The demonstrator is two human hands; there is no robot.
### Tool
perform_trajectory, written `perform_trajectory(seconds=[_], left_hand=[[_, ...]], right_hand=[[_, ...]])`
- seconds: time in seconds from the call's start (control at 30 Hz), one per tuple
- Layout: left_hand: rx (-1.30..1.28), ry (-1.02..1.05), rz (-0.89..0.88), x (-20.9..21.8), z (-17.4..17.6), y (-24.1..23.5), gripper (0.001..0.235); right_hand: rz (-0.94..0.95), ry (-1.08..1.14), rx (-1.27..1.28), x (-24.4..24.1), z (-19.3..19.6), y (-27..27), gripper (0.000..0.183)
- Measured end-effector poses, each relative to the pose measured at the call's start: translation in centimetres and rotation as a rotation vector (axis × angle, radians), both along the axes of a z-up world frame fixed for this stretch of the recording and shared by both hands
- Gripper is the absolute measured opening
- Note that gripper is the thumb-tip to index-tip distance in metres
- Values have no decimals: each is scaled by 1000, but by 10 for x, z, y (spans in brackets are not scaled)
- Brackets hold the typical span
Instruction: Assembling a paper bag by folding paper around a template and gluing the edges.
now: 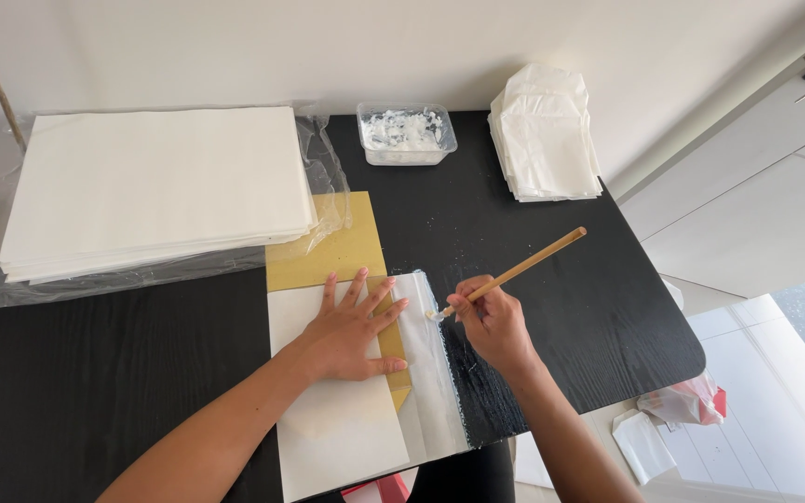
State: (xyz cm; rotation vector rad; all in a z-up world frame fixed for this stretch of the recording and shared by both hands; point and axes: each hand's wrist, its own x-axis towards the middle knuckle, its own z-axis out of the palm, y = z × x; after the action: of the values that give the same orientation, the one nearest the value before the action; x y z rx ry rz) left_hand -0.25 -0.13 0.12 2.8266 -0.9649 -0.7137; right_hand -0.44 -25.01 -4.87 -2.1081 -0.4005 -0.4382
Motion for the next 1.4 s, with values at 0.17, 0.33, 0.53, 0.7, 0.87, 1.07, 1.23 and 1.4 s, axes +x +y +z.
perform_trajectory(seconds=[0.17, 0.33, 0.53, 0.7, 0.87, 1.07, 1.23, 1.4], left_hand=[[7, -12, -19, 1, -5, 0, 92], [-2, -8, -7, 3, -13, 0, 94], [-88, 25, -5, 6, -29, 1, 94], [-29, 28, -8, 7, -29, -1, 94], [-18, 33, -13, 9, -28, 0, 94], [-6, 28, -16, 8, -28, 0, 94], [-9, 23, -16, 8, -28, 0, 94], [-30, 15, -13, 7, -30, 0, 94]], right_hand=[[-7, 59, -12, -27, 5, -3, 18], [-12, 106, -37, -56, 7, -10, 18], [-14, 368, -48, -88, 14, -21, 17], [-44, 519, -102, -107, 21, -26, 20], [-67, 648, -91, -120, 25, -29, 17], [-53, 702, -99, -127, 33, -30, 16], [-22, 655, -108, -128, 38, -34, 18], [5, 576, -70, -121, 33, -35, 18]])
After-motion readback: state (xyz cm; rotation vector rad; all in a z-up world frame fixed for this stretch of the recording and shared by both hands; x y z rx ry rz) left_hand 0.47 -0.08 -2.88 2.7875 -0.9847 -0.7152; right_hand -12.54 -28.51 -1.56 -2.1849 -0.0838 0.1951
